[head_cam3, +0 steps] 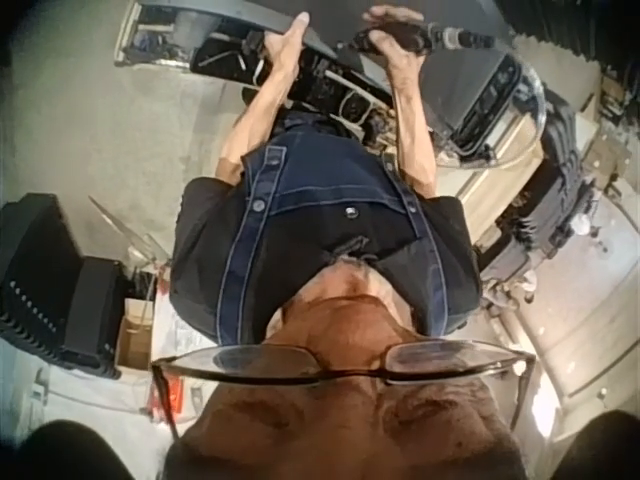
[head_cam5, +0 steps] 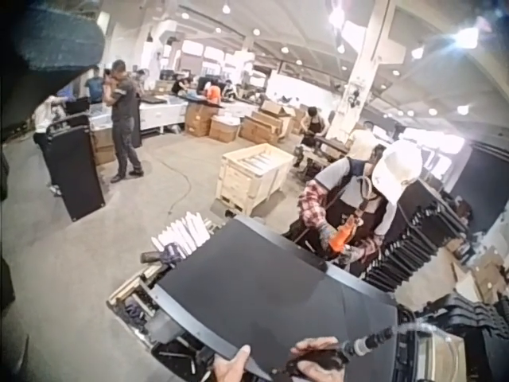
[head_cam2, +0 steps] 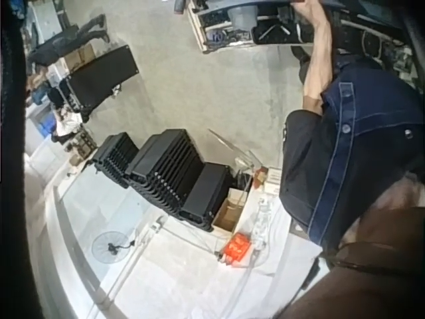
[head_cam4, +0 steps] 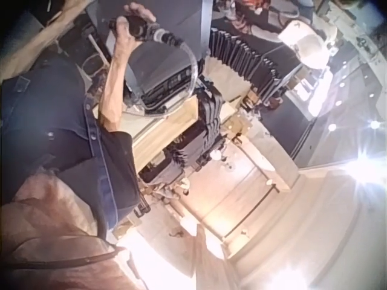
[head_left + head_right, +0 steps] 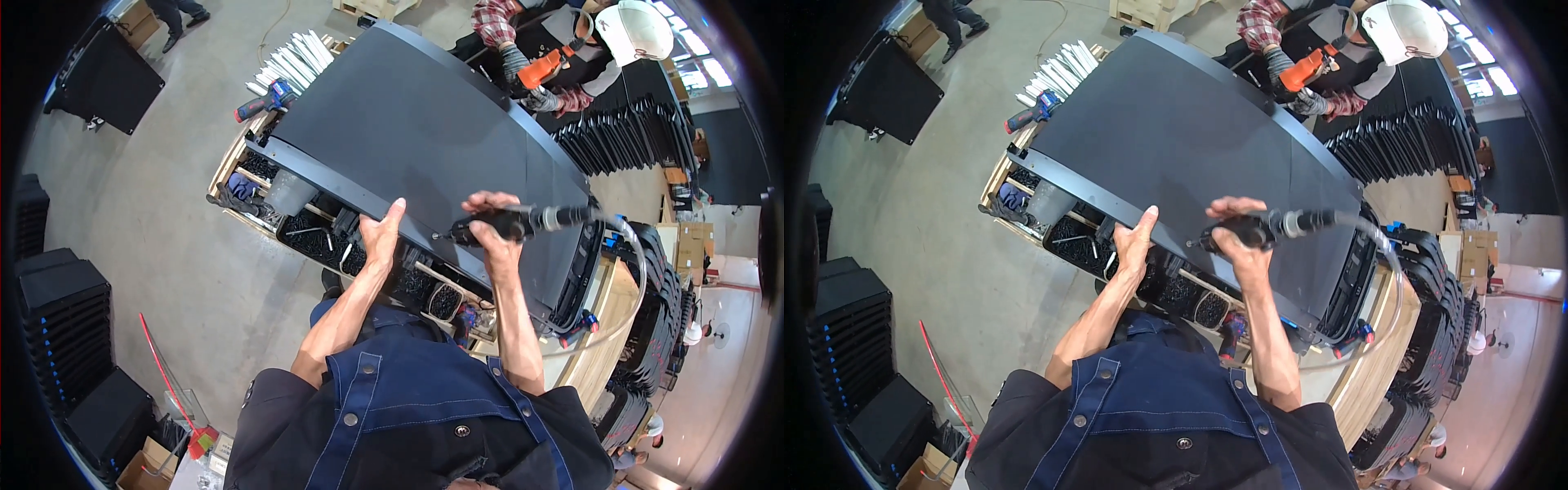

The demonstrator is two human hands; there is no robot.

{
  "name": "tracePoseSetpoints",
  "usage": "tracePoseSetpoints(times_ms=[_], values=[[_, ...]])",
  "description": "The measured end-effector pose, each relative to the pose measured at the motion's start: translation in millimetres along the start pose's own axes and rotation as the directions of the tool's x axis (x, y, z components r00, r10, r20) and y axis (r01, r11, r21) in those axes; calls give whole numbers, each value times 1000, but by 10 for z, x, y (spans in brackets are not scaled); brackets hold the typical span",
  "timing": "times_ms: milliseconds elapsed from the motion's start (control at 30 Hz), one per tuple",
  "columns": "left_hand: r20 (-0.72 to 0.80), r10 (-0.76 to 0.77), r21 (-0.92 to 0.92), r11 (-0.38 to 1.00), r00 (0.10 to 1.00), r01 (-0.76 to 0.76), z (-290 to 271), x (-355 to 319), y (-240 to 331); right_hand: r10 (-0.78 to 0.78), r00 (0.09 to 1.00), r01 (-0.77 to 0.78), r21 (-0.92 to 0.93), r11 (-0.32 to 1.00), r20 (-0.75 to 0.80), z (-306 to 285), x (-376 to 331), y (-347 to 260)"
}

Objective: Assembling various components of a treadmill, including attaching plastic covers and securing internal parts with screws using power tools.

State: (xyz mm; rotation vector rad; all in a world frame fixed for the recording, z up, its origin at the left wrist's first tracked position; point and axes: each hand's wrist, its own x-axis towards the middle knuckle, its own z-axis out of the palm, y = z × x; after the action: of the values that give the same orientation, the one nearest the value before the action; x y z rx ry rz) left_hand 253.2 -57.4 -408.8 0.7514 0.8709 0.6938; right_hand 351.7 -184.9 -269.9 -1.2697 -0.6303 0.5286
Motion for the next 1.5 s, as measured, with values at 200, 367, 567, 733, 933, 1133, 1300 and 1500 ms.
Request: tracePoseSetpoints(times_ms=[200, 367, 567, 733, 933, 1133, 1300, 1500], values=[[71, -10, -64, 998, 997, 15, -62, 7, -20, -79, 990, 70, -72, 995, -121, 195, -83, 200], [91, 2, 8, 1000, 996, -3, -68, 56, -67, -22, 995, 33, -121, 992, 97, 149, 93, 231], [169, 5, 66, 998, 986, -17, -196, 75, -75, -117, 985, 140, -194, 971, 129, 135, -164, 268], [401, -161, 498, 865, 902, -68, -1081, 114, -238, 136, 960, -247, -507, 826, -246, 47, -649, 321], [346, 176, 918, 137, 922, -371, -2350, 736, -378, 694, 716, -647, -454, 613, -83, 198, -1258, 1206], [635, -60, 749, -196, 770, -633, -2678, 1517, -547, 706, 708, -387, -821, 419, 26, 764, -1134, 2709], [711, -129, 670, -175, 692, -721, -2561, 1517, -411, 761, 647, -102, -995, 13, -57, 839, -989, 3328], [590, -195, 771, 427, 784, -473, -2613, 622, 96, 800, 600, -28, -1000, 1, -16, 950, -1016, 3293]])
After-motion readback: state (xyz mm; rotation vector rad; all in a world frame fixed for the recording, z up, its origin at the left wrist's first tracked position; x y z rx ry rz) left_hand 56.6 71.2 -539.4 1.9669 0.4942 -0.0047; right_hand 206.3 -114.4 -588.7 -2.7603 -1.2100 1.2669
